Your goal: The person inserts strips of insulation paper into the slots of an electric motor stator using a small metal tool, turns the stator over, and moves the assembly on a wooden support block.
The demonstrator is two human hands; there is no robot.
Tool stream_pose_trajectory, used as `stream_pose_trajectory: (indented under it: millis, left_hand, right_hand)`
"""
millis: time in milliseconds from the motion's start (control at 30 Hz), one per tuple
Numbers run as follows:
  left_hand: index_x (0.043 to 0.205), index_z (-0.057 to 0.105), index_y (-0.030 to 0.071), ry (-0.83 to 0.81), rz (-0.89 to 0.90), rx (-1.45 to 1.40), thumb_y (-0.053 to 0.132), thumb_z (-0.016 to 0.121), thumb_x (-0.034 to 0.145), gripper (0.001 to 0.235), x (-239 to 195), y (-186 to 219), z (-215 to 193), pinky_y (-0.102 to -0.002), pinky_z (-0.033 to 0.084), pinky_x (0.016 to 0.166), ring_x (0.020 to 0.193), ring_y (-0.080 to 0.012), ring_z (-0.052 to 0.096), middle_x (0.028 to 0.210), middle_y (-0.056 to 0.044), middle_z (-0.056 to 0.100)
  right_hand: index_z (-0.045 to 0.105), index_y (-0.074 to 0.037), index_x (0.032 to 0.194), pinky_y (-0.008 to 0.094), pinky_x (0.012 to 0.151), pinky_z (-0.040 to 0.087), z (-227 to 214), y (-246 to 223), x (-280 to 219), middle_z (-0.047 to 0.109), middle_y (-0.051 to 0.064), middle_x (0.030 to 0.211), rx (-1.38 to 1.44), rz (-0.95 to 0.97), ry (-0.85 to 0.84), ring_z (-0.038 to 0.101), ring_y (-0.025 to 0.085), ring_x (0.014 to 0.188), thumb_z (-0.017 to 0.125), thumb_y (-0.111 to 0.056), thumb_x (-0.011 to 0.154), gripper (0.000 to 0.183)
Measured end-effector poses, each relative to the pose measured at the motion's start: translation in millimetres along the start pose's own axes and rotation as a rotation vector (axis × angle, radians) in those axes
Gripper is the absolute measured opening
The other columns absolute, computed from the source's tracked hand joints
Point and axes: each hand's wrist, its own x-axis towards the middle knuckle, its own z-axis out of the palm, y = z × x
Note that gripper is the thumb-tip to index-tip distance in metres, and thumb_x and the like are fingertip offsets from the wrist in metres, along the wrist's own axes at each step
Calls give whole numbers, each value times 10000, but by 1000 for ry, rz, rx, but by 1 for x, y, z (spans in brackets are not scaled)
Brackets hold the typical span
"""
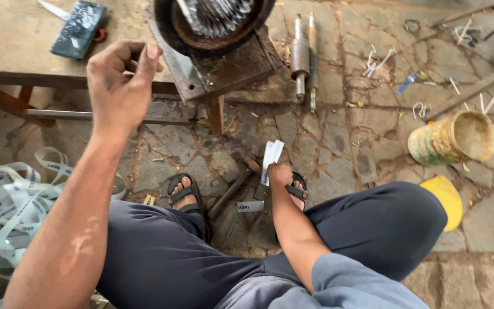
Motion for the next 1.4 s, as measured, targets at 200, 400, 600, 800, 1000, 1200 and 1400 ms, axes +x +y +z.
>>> stream_pose_trajectory:
  millis: [200, 400, 600, 800, 1000, 1200, 1400]
  left_hand:
    - [972, 762, 101, 147, -207, -195, 263, 505, 1146, 349, 69, -64, -8, -213, 475, 558, 636, -48, 601, 869, -33, 762]
    - [957, 692, 95, 227, -352, -300, 247, 529, 1000, 227, 167, -136, 13, -243, 539, 532, 594, -85, 693, 783, 4, 765]
    - [1085, 749, 67, 386, -439, -453, 526, 501, 1021, 525, 192, -195, 57, -295, 475, 597, 725, -125, 615, 917, -58, 718]
    - [1246, 747, -8, 78, -387, -675, 735, 346, 989, 883, 213, -228, 78, -383, 567, 1009, 1093, -277, 726, 1212, -214, 782]
    - [1637, 186, 31, -20, -232, -929, 721, 415, 1017, 956, 233, -242, 120, -498, 281, 1234, 1557, -337, 233, 1686, -179, 225]
    - [1553, 412, -88, -155, -137, -1057, 768, 466, 980, 1031, 232, -222, 113, -482, 524, 1143, 1369, -379, 596, 1467, -294, 583]
    - [980, 573, -79, -215, -171, -584, 838, 557, 955, 918, 216, -214, 99, -435, 465, 675, 663, -225, 508, 821, -177, 497]
  right_hand:
    - [590, 35, 1251, 469, 930, 509, -72, -96, 20, 650, 225, 1179, 775, -300, 425, 622, 359, 1049, 729, -324, 984, 469]
    - [634, -41, 1102, 295, 630, 521, -201, -195, -37, 699, 40, 874, 1242, -570, 208, 633, 159, 721, 668, -314, 1030, 284]
    - [553, -19, 1260, 307, 874, 545, -225, -220, -131, 626, 96, 1155, 1113, -997, -1, 628, 181, 994, 789, -179, 908, 452]
    - [470, -36, 1353, 325, 1058, 507, -271, -254, -100, 562, 84, 1325, 1254, -1074, 496, 576, 210, 1157, 727, -147, 1005, 447]
    - [611, -48, 1178, 314, 874, 635, -339, -334, 33, 586, 104, 1205, 1002, -1055, 513, 634, 187, 1081, 578, -324, 1125, 283]
    - [655, -53, 1063, 327, 762, 632, -340, -393, 77, 746, 107, 1024, 1171, -1116, 172, 713, 191, 881, 462, -473, 1123, 465]
    - [710, -33, 885, 335, 666, 626, -336, -388, 85, 750, 103, 770, 1248, -1119, 160, 756, 200, 667, 485, -522, 1106, 582]
